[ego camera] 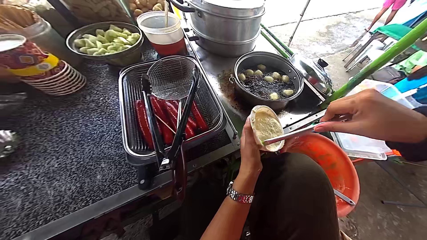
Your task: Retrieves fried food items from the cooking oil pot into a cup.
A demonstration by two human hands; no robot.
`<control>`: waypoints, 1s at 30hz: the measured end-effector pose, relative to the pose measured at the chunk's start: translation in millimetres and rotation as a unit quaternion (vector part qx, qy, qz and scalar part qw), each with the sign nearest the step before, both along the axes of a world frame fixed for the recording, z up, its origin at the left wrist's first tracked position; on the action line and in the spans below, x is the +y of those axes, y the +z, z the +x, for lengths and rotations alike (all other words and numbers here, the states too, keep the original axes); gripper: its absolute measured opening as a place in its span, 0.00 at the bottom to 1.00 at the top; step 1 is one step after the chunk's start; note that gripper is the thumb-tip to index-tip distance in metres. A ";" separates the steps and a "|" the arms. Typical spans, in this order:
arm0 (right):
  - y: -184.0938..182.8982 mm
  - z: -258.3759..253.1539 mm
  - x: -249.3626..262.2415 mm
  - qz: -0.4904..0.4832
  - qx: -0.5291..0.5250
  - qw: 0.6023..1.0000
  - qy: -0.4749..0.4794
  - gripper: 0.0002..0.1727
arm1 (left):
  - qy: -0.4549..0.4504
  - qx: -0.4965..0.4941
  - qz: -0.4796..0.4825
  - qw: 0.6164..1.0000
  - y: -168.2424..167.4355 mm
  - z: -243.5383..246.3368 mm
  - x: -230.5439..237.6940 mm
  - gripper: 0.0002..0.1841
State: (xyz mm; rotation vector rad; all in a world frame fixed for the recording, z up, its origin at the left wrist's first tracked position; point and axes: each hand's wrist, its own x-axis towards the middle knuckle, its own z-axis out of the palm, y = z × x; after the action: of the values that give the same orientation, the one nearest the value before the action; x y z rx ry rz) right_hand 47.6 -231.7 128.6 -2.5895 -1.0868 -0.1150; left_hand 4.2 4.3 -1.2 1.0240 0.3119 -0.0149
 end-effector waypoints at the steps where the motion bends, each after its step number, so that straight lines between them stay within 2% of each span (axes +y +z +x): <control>1: -3.0 -2.9 0.9 0.053 0.086 0.994 -0.046 0.15 | 0.003 -0.006 0.014 1.000 -2.8 0.3 0.2 0.29; 3: -7.0 -3.3 -1.7 0.142 0.281 0.937 -0.153 0.13 | 0.006 -0.010 0.021 1.000 -5.3 0.6 1.6 0.29; 5: -13.3 6.6 -7.6 0.228 0.422 0.846 -0.235 0.16 | 0.014 -0.003 0.008 1.000 -5.3 2.2 3.1 0.30; 6: -17.6 13.7 -10.7 0.258 0.448 0.814 -0.265 0.17 | 0.019 0.006 -0.002 1.000 -4.8 2.8 3.0 0.30; 7: -23.9 22.4 -13.3 0.270 0.433 0.810 -0.288 0.18 | 0.021 0.013 -0.012 1.000 -4.7 2.9 3.0 0.31; 8: -31.1 31.5 -14.3 0.250 0.370 0.840 -0.309 0.17 | 0.022 0.021 -0.021 0.999 -4.7 2.5 2.6 0.32; 10: -47.4 45.9 -15.1 0.112 0.141 0.927 -0.330 0.15 | 0.020 0.033 -0.034 0.999 -3.7 1.5 1.4 0.32; 11: -56.8 50.0 -16.0 0.061 0.032 0.949 -0.307 0.17 | 0.020 0.038 -0.035 0.998 -3.4 1.2 1.0 0.32; 12: -65.3 52.4 -16.4 0.013 -0.064 0.960 -0.271 0.19 | 0.018 0.039 -0.036 0.998 -3.2 0.7 1.1 0.32; 14: -78.3 58.2 -18.6 -0.053 -0.222 0.956 -0.184 0.22 | 0.015 0.042 -0.037 0.998 -3.0 -0.1 2.5 0.33; 16: -82.2 62.4 -18.9 -0.086 -0.302 0.940 -0.134 0.23 | 0.015 0.049 -0.046 0.998 -2.8 0.1 4.0 0.33; 21: -82.7 61.5 -19.5 -0.108 -0.345 0.926 -0.111 0.21 | 0.019 0.052 -0.054 0.997 -2.2 1.5 4.3 0.34; 23: -77.4 56.3 -19.0 -0.063 -0.312 0.938 -0.135 0.21 | 0.018 0.057 -0.062 0.996 0.1 1.3 5.3 0.33; 25: -59.0 44.2 -17.2 0.034 -0.224 0.963 -0.148 0.20 | 0.018 0.061 -0.072 0.995 3.0 0.9 7.1 0.32; 28: -24.3 20.0 -13.8 0.078 -0.162 0.983 -0.044 0.18 | 0.016 0.058 -0.074 0.995 5.3 0.8 9.1 0.33; 30: -15.6 9.4 -9.3 0.041 -0.184 0.982 0.024 0.18 | 0.011 0.052 -0.070 0.996 6.5 1.1 9.2 0.32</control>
State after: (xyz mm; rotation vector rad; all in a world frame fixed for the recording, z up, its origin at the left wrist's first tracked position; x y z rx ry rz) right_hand 57.0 -241.0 112.9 -2.5241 -1.2343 -0.6342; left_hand 5.2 13.5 5.2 0.8820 0.4113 -0.0685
